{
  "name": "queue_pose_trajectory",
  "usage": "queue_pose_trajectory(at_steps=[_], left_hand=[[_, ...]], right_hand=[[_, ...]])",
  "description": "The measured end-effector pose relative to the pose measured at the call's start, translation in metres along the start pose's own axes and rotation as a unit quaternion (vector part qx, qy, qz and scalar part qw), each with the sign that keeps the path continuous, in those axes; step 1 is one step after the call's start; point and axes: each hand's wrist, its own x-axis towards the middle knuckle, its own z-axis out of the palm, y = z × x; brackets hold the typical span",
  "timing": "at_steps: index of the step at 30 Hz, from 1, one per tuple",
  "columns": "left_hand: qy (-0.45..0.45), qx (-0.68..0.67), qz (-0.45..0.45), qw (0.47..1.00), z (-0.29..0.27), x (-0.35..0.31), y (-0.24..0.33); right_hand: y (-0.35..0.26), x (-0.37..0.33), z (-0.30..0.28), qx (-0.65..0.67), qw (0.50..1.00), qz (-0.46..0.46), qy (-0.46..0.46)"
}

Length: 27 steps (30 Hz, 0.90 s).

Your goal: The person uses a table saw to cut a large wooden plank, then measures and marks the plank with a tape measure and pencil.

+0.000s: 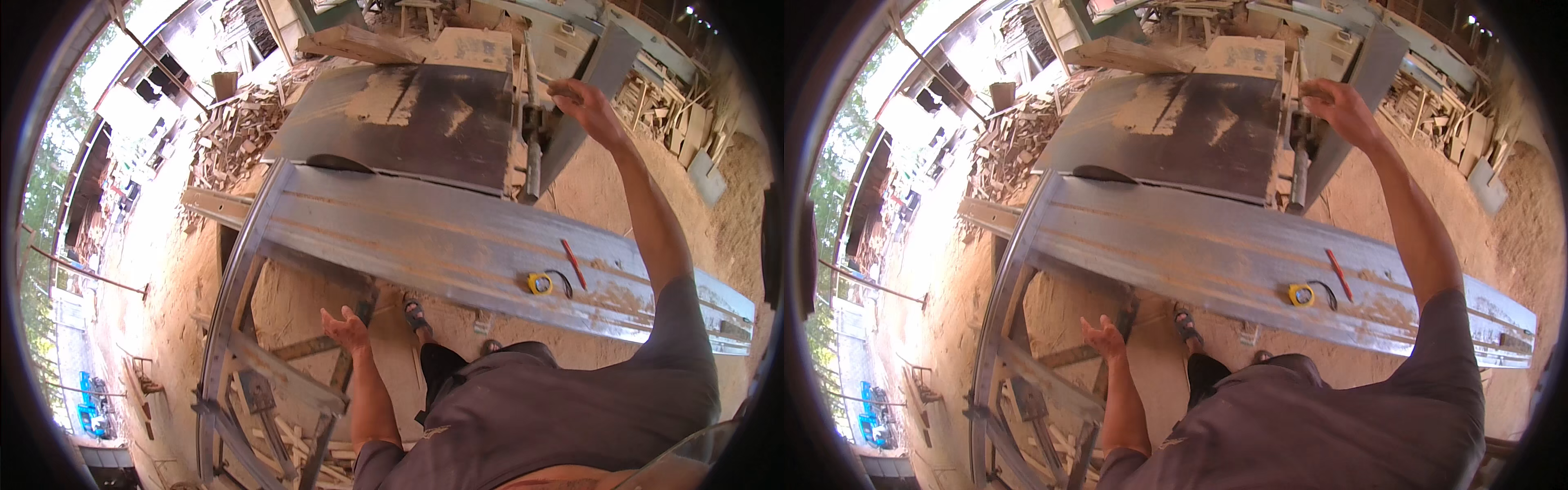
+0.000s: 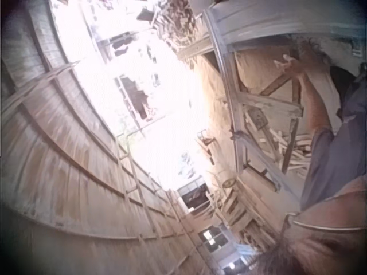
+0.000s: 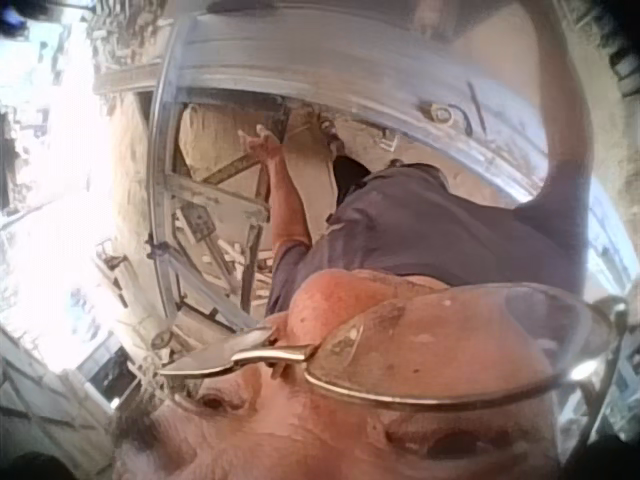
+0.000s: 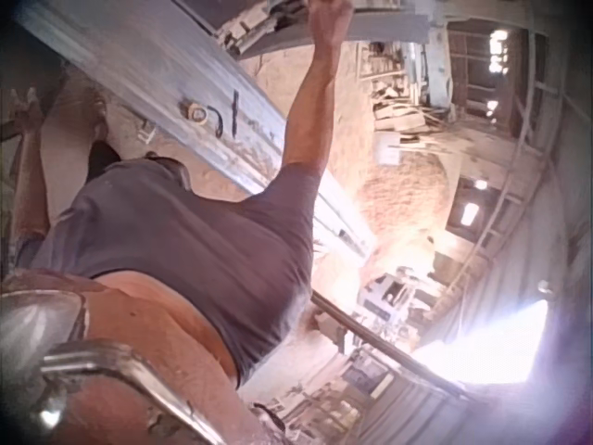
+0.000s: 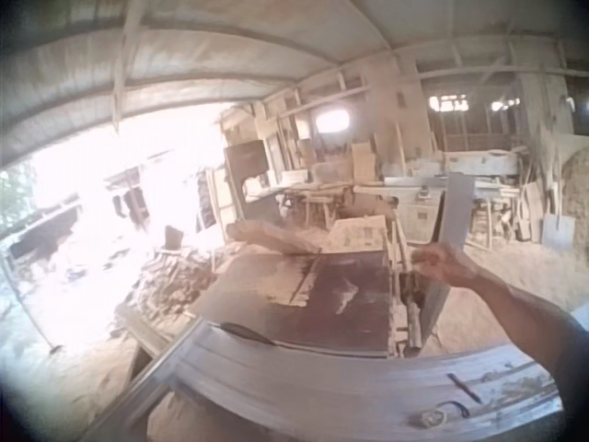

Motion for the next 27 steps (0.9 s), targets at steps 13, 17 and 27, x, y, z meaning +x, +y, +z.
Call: queue_pose_trajectory(at_steps=[13,17,27], left_hand=[[-0.098,0.030,-0.192,0.976,0.091,0.116,0.064],[-0.098,0.062,-0.158,0.981,0.087,0.120,0.069],[-0.065,0.114,-0.169,0.977,0.096,0.124,0.074]], right_hand=[[-0.136,0.382,0.271,-0.361,0.914,-0.156,-0.102],[-0.129,0.455,0.333,-0.408,0.898,-0.125,-0.102],[-0.148,0.509,0.393,-0.465,0.875,-0.062,-0.117]])
